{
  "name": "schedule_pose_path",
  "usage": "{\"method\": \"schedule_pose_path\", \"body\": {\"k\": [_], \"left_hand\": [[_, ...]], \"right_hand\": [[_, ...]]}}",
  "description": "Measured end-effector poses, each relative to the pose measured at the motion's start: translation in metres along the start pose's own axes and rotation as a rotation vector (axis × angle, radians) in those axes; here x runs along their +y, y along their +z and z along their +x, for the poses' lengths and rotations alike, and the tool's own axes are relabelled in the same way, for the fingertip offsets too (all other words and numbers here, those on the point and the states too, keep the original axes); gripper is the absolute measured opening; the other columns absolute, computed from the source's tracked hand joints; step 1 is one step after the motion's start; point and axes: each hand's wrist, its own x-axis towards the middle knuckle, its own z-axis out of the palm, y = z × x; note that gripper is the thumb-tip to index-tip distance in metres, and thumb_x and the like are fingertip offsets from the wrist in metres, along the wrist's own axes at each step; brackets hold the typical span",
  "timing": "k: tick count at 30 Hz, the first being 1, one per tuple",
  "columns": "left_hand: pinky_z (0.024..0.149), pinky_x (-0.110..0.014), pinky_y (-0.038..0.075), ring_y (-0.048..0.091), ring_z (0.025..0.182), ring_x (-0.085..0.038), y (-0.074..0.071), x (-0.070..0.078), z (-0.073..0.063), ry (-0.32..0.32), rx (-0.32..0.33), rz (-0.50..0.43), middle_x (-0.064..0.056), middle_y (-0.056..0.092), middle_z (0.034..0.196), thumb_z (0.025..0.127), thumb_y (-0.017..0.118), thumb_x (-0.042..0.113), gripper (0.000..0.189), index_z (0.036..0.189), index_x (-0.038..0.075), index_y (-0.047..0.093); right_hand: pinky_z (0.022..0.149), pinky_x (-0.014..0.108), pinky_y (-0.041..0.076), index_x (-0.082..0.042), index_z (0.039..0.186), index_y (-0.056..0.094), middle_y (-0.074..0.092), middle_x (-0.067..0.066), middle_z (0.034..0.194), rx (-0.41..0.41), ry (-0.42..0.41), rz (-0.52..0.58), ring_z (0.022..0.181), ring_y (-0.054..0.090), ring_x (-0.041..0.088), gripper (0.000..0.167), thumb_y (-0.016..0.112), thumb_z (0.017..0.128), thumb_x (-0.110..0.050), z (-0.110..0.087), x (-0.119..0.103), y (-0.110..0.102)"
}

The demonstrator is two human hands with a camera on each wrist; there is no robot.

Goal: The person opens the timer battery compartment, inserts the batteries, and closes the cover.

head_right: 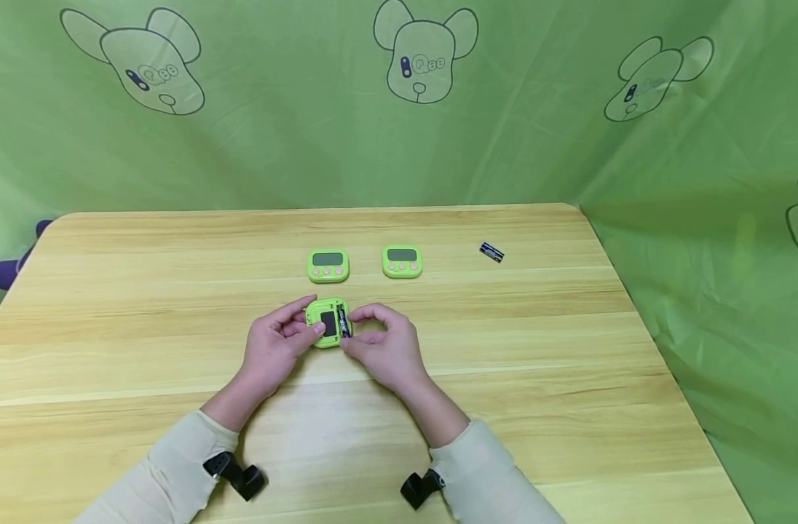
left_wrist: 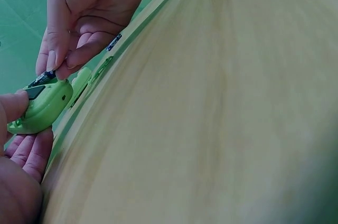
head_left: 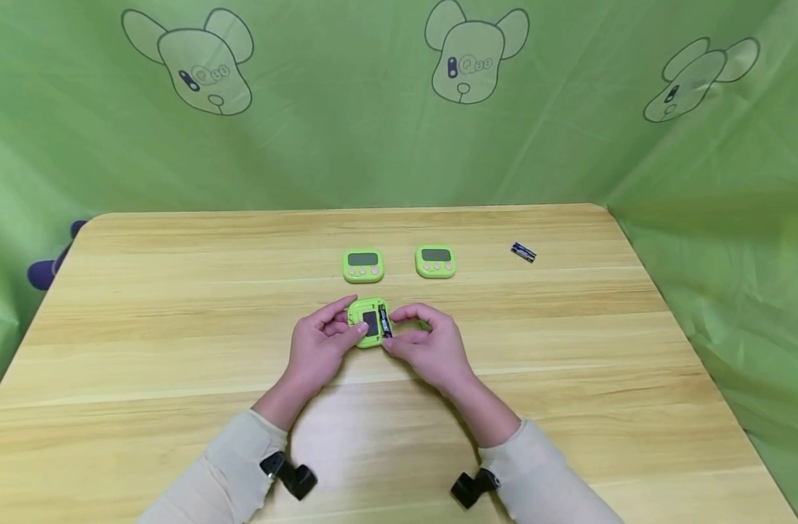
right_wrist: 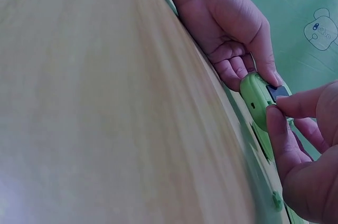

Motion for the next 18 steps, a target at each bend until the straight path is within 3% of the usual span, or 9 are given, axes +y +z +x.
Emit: {"method": "schedule_pose_path", "body": {"k": [3,9,14,18], "left_hand": [[0.066,-0.019,0.055,0.063,0.077,-0.015,-0.0006,-0.0003,0.0,-0.002,-0.004,-0.003,-0.015,0.065,0.093,0.085,0.079,0.002,0.046,0.129,0.001,0.066],[0.067,-0.02,0.056,0.064,0.077,-0.017,-0.0012,-0.0004,-0.0003,0.008,-0.006,-0.006,-0.016,0.066,0.093,0.085,0.079,0.003,0.045,0.129,0.002,0.066],[0.066,-0.021,0.056,0.064,0.076,-0.018,-0.0014,-0.0014,0.0009,0.01,-0.014,-0.002,-0.016,0.067,0.092,0.085,0.079,0.002,0.045,0.128,0.001,0.066],[0.063,-0.019,0.054,0.063,0.074,-0.015,-0.0008,-0.0011,0.0013,0.002,-0.006,0.019,-0.015,0.068,0.09,0.085,0.079,0.001,0.046,0.128,0.0,0.066]], "right_hand": [[0.07,0.035,0.06,-0.002,0.113,0.067,0.071,0.02,0.098,-0.01,0.004,0.006,0.079,0.073,0.027,0.042,0.079,0.076,0.012,-0.0002,0.001,-0.0003],[0.067,0.036,0.06,-0.005,0.118,0.065,0.064,0.012,0.118,-0.013,-0.061,-0.032,0.077,0.072,0.027,0.047,0.08,0.076,0.011,0.0011,0.0013,-0.0016],[0.062,0.034,0.06,-0.011,0.131,0.061,0.066,0.01,0.116,-0.053,-0.157,-0.177,0.069,0.068,0.022,0.056,0.081,0.081,0.004,0.0039,0.0035,-0.0034],[0.066,0.03,0.059,-0.012,0.144,0.053,0.068,0.011,0.11,-0.123,-0.221,-0.291,0.073,0.067,0.017,0.064,0.077,0.086,-0.001,0.0061,0.0046,-0.0045]]}}
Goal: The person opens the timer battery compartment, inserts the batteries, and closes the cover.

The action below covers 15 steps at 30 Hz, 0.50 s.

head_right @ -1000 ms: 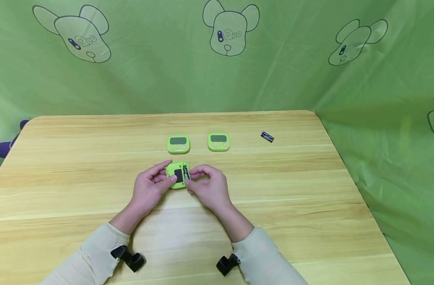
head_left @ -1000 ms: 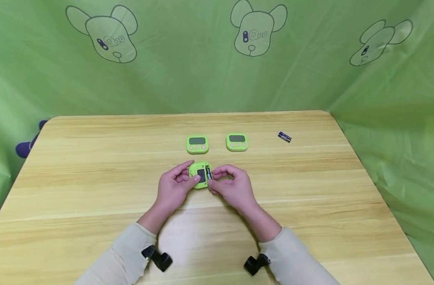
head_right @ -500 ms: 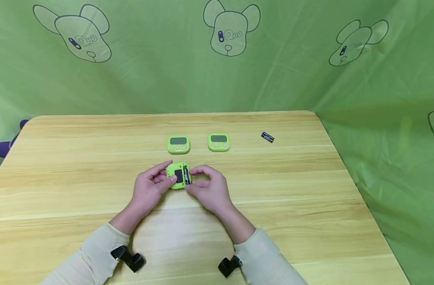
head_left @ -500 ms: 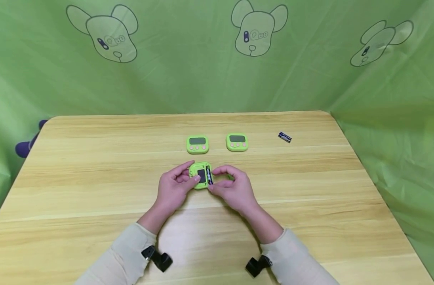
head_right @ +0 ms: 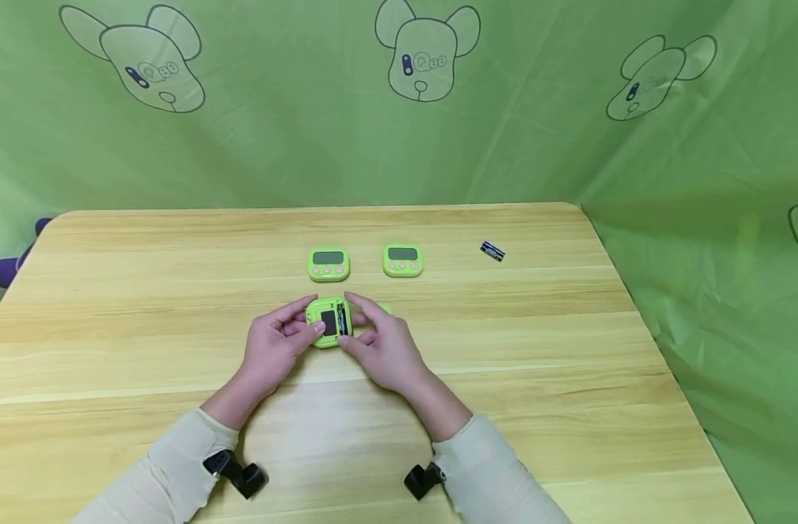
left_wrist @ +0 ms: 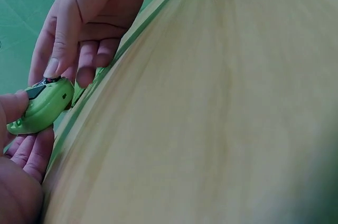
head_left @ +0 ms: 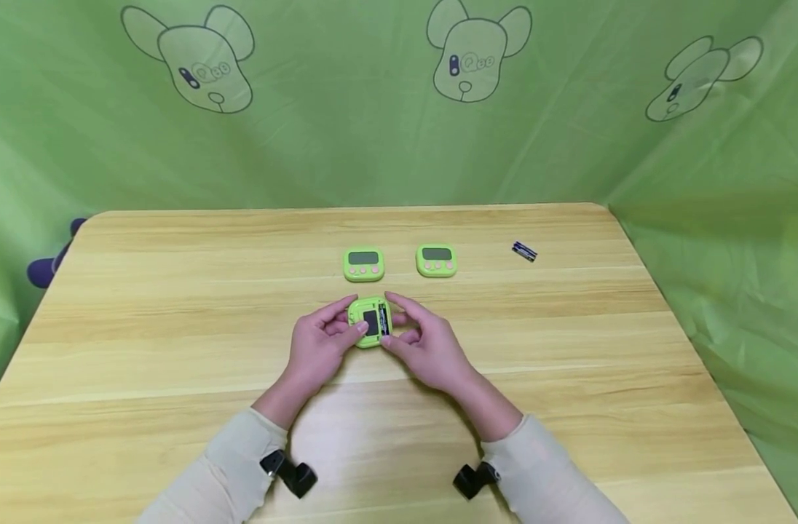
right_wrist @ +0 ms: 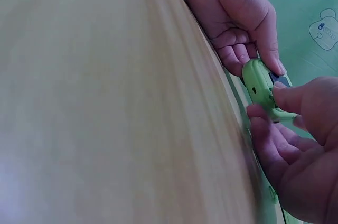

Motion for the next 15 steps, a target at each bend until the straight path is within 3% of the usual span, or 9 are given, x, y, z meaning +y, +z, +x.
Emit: {"method": "schedule_pose_path", "body": {"k": [6,15], "left_hand": [[0.062,-0.02,0.054,0.063,0.073,-0.015,-0.0001,-0.0005,0.0005,-0.013,-0.002,0.015,-0.015,0.069,0.089,0.084,0.08,0.001,0.046,0.128,0.0,0.066],[0.059,-0.02,0.053,0.061,0.07,-0.016,-0.0002,0.0057,-0.0023,0.004,-0.016,0.046,-0.012,0.069,0.085,0.083,0.079,-0.001,0.043,0.125,0.0,0.068]], "right_hand": [[0.072,0.028,0.059,-0.007,0.144,0.052,0.068,0.012,0.101,-0.03,-0.03,0.016,0.08,0.067,0.017,0.061,0.075,0.088,0.001,0.0022,0.0017,-0.0002],[0.067,0.033,0.06,-0.012,0.132,0.062,0.065,0.012,0.087,0.042,0.092,0.146,0.072,0.065,0.023,0.055,0.075,0.083,0.009,0.0048,0.0034,0.0035]]}}
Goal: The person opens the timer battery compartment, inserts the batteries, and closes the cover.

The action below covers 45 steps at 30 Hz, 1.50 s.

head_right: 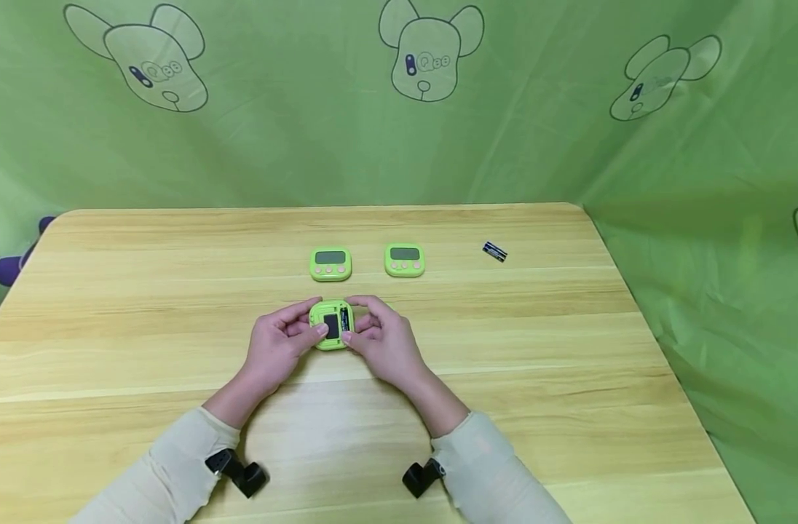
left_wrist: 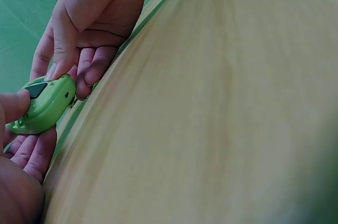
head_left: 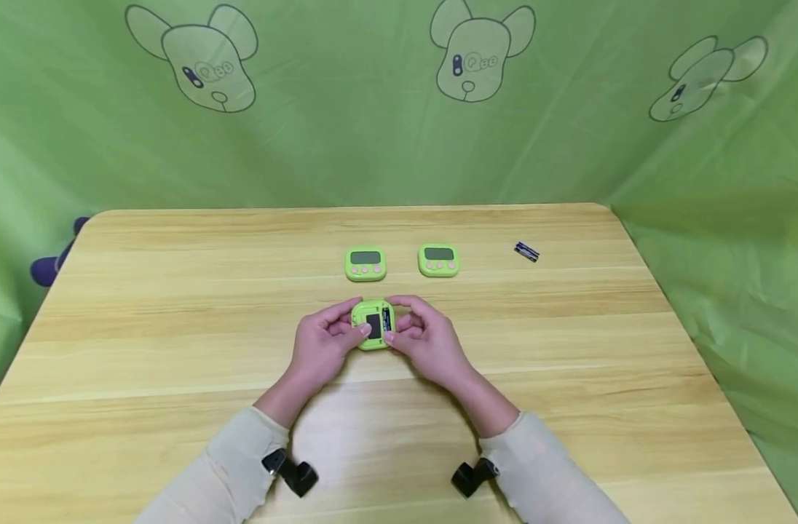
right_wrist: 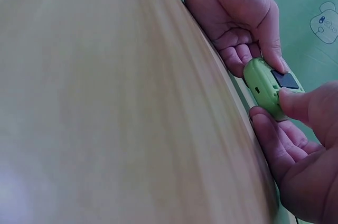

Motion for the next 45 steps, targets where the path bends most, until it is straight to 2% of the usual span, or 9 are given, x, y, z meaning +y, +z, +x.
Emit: {"method": "schedule_pose_path", "body": {"k": [3,7,13,21,28,32,37,45], "left_hand": [[0.059,-0.02,0.053,0.061,0.07,-0.015,0.001,0.0,0.0,-0.005,0.002,0.001,-0.012,0.069,0.085,0.083,0.079,-0.002,0.043,0.125,-0.001,0.068],[0.06,-0.02,0.053,0.062,0.07,-0.015,0.0,-0.004,0.001,0.004,0.004,-0.016,-0.011,0.069,0.086,0.084,0.079,0.001,0.042,0.125,0.0,0.068],[0.061,-0.02,0.053,0.062,0.071,-0.014,0.0,-0.005,0.002,-0.005,0.008,-0.024,-0.012,0.07,0.088,0.084,0.079,0.002,0.044,0.127,0.001,0.067],[0.064,-0.02,0.054,0.063,0.073,-0.013,-0.002,-0.006,0.002,-0.011,-0.001,-0.056,-0.015,0.069,0.092,0.085,0.079,0.0,0.046,0.128,0.0,0.066],[0.064,-0.02,0.054,0.063,0.074,-0.015,-0.001,-0.006,0.002,-0.009,0.004,-0.058,-0.015,0.069,0.092,0.085,0.079,0.0,0.044,0.128,0.002,0.067],[0.064,-0.019,0.054,0.062,0.074,-0.014,-0.001,-0.006,0.002,-0.01,0.005,-0.058,-0.015,0.069,0.092,0.085,0.079,0.0,0.045,0.128,0.002,0.067],[0.063,-0.019,0.054,0.062,0.073,-0.014,-0.001,-0.004,0.001,-0.01,0.005,-0.06,-0.015,0.069,0.092,0.084,0.078,-0.001,0.044,0.127,0.003,0.068],[0.062,-0.019,0.054,0.062,0.073,-0.014,0.0,-0.005,0.0,-0.004,-0.003,-0.063,-0.015,0.069,0.093,0.084,0.078,-0.001,0.045,0.128,0.002,0.067]], "right_hand": [[0.065,0.036,0.061,-0.011,0.13,0.063,0.064,0.014,0.085,0.018,0.02,0.057,0.071,0.065,0.026,0.054,0.074,0.083,0.011,0.001,0.002,0.002],[0.066,0.037,0.061,-0.011,0.134,0.063,0.068,0.015,0.09,0.007,0.059,0.092,0.075,0.07,0.03,0.052,0.074,0.086,0.007,0.001,0.0,0.0],[0.074,0.03,0.059,-0.009,0.13,0.066,0.073,0.01,0.101,0.043,0.027,-0.065,0.084,0.071,0.023,0.053,0.083,0.08,-0.001,-0.001,-0.008,-0.017],[0.071,0.027,0.058,-0.001,0.118,0.069,0.073,0.009,0.098,0.174,0.025,-0.239,0.079,0.069,0.02,0.041,0.083,0.079,0.0,-0.001,-0.005,-0.044],[0.071,0.03,0.057,-0.004,0.114,0.071,0.072,0.007,0.096,0.2,0.04,-0.383,0.079,0.067,0.018,0.04,0.087,0.077,-0.009,0.004,0.007,-0.05],[0.071,0.032,0.057,-0.007,0.11,0.072,0.071,0.003,0.092,0.2,0.06,-0.452,0.078,0.065,0.017,0.042,0.091,0.073,-0.014,0.008,0.005,-0.047],[0.072,0.034,0.057,-0.007,0.105,0.072,0.07,0.001,0.085,0.179,0.095,-0.516,0.075,0.065,0.016,0.036,0.09,0.074,-0.011,0.011,0.001,-0.046],[0.071,0.033,0.052,-0.005,0.105,0.074,0.066,0.004,0.087,0.049,0.17,-0.475,0.076,0.06,0.019,0.029,0.082,0.078,0.002,0.012,-0.006,-0.051]]}}
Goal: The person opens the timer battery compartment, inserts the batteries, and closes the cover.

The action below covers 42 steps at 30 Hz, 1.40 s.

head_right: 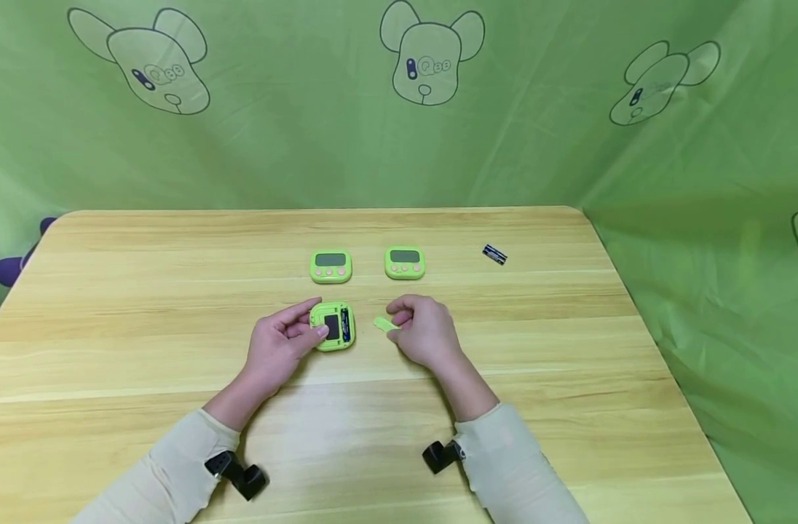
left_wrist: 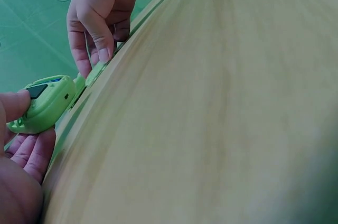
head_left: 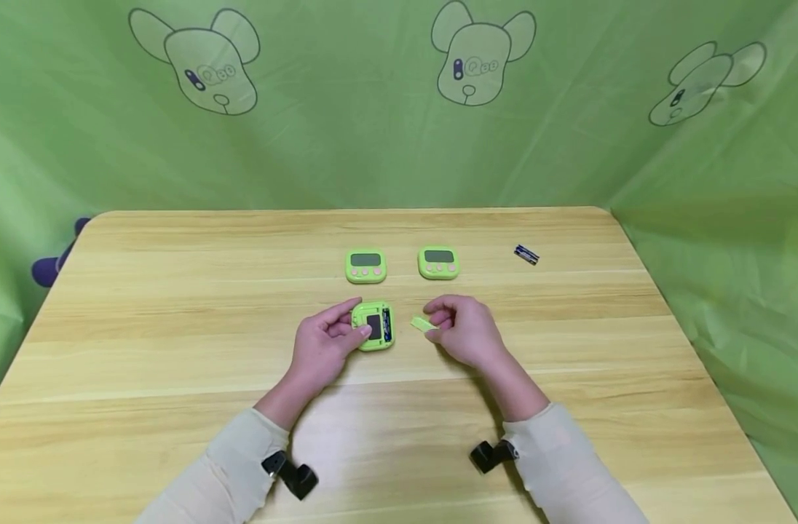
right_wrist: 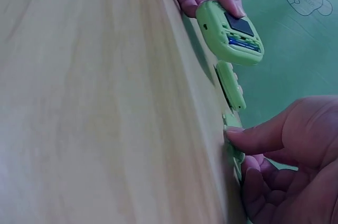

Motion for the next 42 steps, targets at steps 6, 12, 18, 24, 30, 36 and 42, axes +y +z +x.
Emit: {"method": "schedule_pose_path", "body": {"k": [6,12,18,24,30,36,42], "left_hand": [[0.062,-0.019,0.053,0.062,0.074,-0.014,0.0,0.001,0.0,-0.003,0.002,-0.002,-0.015,0.069,0.093,0.084,0.079,-0.001,0.045,0.128,0.002,0.067],[0.062,-0.017,0.052,0.06,0.073,-0.013,0.001,0.001,0.001,-0.032,0.01,0.028,-0.017,0.068,0.093,0.084,0.077,-0.006,0.047,0.128,-0.002,0.065],[0.062,-0.017,0.052,0.06,0.073,-0.014,0.002,0.002,0.001,-0.029,0.006,0.023,-0.017,0.068,0.093,0.084,0.077,-0.006,0.046,0.128,-0.002,0.065],[0.061,-0.018,0.052,0.06,0.073,-0.016,0.002,-0.001,0.001,-0.014,0.005,0.03,-0.014,0.068,0.091,0.083,0.079,-0.002,0.047,0.128,0.001,0.066],[0.061,-0.018,0.052,0.061,0.073,-0.015,0.002,0.004,0.0,-0.025,-0.001,0.044,-0.015,0.068,0.091,0.084,0.077,-0.004,0.047,0.13,-0.002,0.064],[0.061,-0.017,0.051,0.06,0.072,-0.014,0.003,0.03,-0.008,-0.002,-0.016,0.055,-0.017,0.068,0.09,0.085,0.074,-0.008,0.044,0.128,-0.009,0.062],[0.06,-0.017,0.05,0.06,0.072,-0.014,0.003,0.032,-0.008,0.005,-0.02,0.062,-0.017,0.067,0.09,0.085,0.074,-0.008,0.044,0.127,-0.01,0.062]], "right_hand": [[0.069,0.033,0.047,-0.006,0.101,0.076,0.062,0.004,0.084,-0.047,-0.02,0.032,0.075,0.055,0.02,0.02,0.077,0.082,0.001,-0.003,0.0,-0.002],[0.072,0.033,0.05,-0.005,0.1,0.071,0.063,0.006,0.088,-0.076,-0.056,0.136,0.079,0.056,0.022,0.017,0.078,0.084,-0.002,-0.007,0.0,0.0],[0.07,0.027,0.053,0.001,0.107,0.071,0.065,0.01,0.089,-0.147,-0.107,0.29,0.081,0.06,0.027,0.018,0.071,0.089,0.001,-0.014,-0.011,0.005],[0.075,0.031,0.058,0.005,0.121,0.067,0.07,0.015,0.095,-0.161,-0.076,0.414,0.084,0.068,0.029,0.031,0.069,0.09,0.004,-0.016,-0.015,0.015],[0.071,0.035,0.06,-0.004,0.133,0.063,0.066,0.013,0.092,-0.154,-0.081,0.476,0.078,0.068,0.027,0.049,0.072,0.086,0.007,-0.013,-0.013,0.026],[0.067,0.033,0.06,-0.007,0.131,0.064,0.068,0.008,0.087,-0.099,-0.096,0.405,0.074,0.067,0.023,0.05,0.077,0.084,0.001,-0.012,-0.015,0.03],[0.062,0.028,0.055,-0.007,0.126,0.066,0.067,0.005,0.083,-0.058,-0.119,0.337,0.071,0.062,0.02,0.046,0.08,0.083,-0.004,-0.011,-0.018,0.033]]}}
